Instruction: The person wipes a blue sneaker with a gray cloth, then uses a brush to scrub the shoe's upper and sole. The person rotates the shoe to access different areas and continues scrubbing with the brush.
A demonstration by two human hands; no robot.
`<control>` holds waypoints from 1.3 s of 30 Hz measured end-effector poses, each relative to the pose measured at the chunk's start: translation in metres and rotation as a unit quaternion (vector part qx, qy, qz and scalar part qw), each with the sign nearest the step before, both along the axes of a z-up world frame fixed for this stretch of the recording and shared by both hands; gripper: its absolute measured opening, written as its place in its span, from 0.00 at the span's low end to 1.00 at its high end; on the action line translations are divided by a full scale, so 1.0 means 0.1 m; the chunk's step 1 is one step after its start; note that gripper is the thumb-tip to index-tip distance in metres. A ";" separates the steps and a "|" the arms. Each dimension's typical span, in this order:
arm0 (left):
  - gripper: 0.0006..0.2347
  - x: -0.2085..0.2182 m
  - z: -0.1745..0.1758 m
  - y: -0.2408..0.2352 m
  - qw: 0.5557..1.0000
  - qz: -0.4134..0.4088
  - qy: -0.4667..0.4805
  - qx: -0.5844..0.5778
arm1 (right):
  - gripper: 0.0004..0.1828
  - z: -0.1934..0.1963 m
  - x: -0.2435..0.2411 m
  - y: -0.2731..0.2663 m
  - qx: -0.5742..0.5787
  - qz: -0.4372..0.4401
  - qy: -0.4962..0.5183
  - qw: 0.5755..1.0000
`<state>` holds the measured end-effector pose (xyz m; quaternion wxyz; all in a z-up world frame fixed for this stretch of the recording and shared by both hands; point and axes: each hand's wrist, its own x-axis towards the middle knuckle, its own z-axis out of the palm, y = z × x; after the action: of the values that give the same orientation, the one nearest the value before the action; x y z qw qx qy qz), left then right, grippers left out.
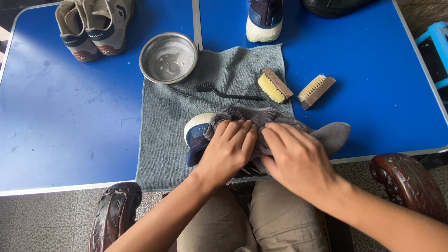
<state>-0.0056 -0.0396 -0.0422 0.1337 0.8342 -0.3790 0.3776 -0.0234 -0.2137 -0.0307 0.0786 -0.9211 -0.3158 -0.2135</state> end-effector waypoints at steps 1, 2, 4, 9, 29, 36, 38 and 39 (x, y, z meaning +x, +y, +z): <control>0.05 0.00 0.02 0.02 1.000 0.001 -0.002 -0.001 | 0.24 0.06 -0.05 0.02 -0.001 0.001 -0.002 1.000; 0.03 0.00 0.03 0.05 0.999 -0.008 0.030 0.014 | 0.26 0.12 -0.09 0.03 -0.026 0.003 0.028 0.999; 0.03 0.01 0.05 0.06 0.997 -0.015 0.063 0.029 | 0.28 0.17 -0.12 0.03 -0.050 0.006 0.059 0.997; 0.11 0.02 0.05 0.07 0.997 -0.004 0.077 0.025 | 0.22 0.09 0.01 -0.06 -0.014 0.059 0.016 0.998; 0.07 0.02 0.03 0.09 0.999 -0.015 0.047 0.015 | 0.23 0.09 0.14 -0.03 0.037 0.085 -0.002 0.996; 0.08 -0.09 0.14 -0.03 0.996 0.079 0.026 0.014 | 0.15 0.00 0.18 -0.09 0.124 0.113 -0.068 0.984; 0.08 -0.07 0.09 -0.02 0.997 0.071 0.031 0.016 | 0.18 0.02 0.16 -0.05 0.123 0.096 -0.051 0.986; 0.08 -0.07 0.06 -0.02 0.997 0.069 0.035 0.018 | 0.20 0.04 0.16 -0.03 0.123 0.085 -0.035 0.988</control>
<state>-0.0124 -0.0413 -0.0357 0.1054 0.8734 -0.3224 0.3495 -0.0079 -0.2166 -0.0269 0.1978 -0.8664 -0.3669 -0.2750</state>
